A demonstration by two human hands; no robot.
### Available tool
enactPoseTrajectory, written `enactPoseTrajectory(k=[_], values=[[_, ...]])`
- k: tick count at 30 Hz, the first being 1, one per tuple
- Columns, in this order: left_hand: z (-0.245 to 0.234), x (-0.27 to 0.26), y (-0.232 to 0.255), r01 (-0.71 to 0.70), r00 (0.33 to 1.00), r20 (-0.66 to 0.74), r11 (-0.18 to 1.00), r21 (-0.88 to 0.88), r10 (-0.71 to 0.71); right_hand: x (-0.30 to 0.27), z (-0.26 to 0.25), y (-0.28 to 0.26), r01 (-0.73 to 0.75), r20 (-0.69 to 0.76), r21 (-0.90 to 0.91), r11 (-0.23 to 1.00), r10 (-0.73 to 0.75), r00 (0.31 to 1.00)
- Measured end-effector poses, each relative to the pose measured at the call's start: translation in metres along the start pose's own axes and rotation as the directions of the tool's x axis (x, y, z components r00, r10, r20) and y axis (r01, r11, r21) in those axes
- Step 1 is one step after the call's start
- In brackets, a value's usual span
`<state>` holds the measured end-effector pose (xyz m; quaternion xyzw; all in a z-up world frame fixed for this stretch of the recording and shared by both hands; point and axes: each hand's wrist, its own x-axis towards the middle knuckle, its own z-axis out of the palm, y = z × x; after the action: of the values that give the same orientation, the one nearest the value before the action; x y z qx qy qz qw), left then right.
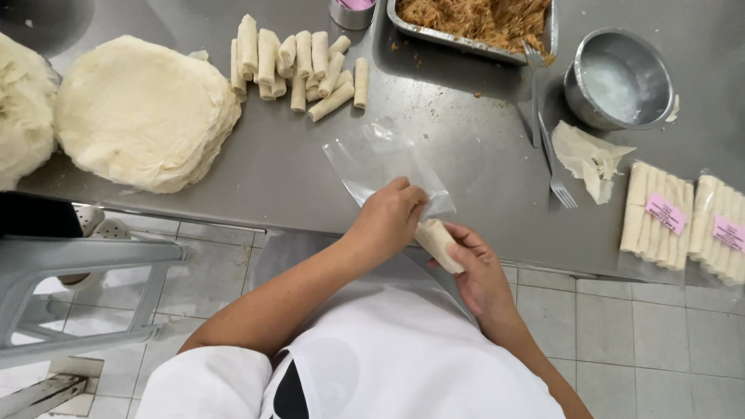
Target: The person packages spring rolls by picking them up from a pile and placing them into small plastic bags, eventually sealing one bag with a label.
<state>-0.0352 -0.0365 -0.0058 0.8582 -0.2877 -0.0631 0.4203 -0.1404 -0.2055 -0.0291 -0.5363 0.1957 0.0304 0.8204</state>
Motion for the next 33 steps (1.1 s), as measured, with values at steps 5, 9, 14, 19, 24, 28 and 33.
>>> enactPoseTrajectory(k=[5,9,14,19,24,28,33], values=[[0.016,-0.014,0.031,-0.372,0.883,-0.207,0.896,0.241,0.422,0.01,-0.029,0.014,-0.193,-0.048,0.178,0.965,0.205,0.978],[0.027,-0.016,0.026,-0.438,0.829,-0.225,0.845,0.307,0.512,-0.009,-0.01,-0.01,-0.245,-0.065,0.383,0.89,0.291,0.954],[0.052,-0.019,0.023,-0.489,0.827,-0.183,0.84,0.236,0.532,0.017,-0.041,0.028,-0.265,-0.011,0.407,0.874,0.294,0.956],[0.042,-0.017,0.023,-0.34,0.919,-0.171,0.934,0.114,0.355,0.009,-0.001,-0.01,-0.13,-0.063,0.518,0.845,0.19,0.98],[0.06,0.007,0.035,-0.513,0.802,-0.24,0.837,0.191,0.546,0.028,0.003,0.009,-0.12,0.014,0.414,0.902,0.125,0.992],[0.055,-0.009,0.026,-0.544,0.786,-0.202,0.808,0.226,0.585,0.016,0.041,-0.034,-0.076,0.028,0.419,0.905,0.07,0.997],[0.072,-0.01,0.038,-0.601,0.726,-0.247,0.766,0.228,0.642,0.001,0.049,-0.056,0.12,-0.034,-0.066,0.991,-0.123,0.992]])
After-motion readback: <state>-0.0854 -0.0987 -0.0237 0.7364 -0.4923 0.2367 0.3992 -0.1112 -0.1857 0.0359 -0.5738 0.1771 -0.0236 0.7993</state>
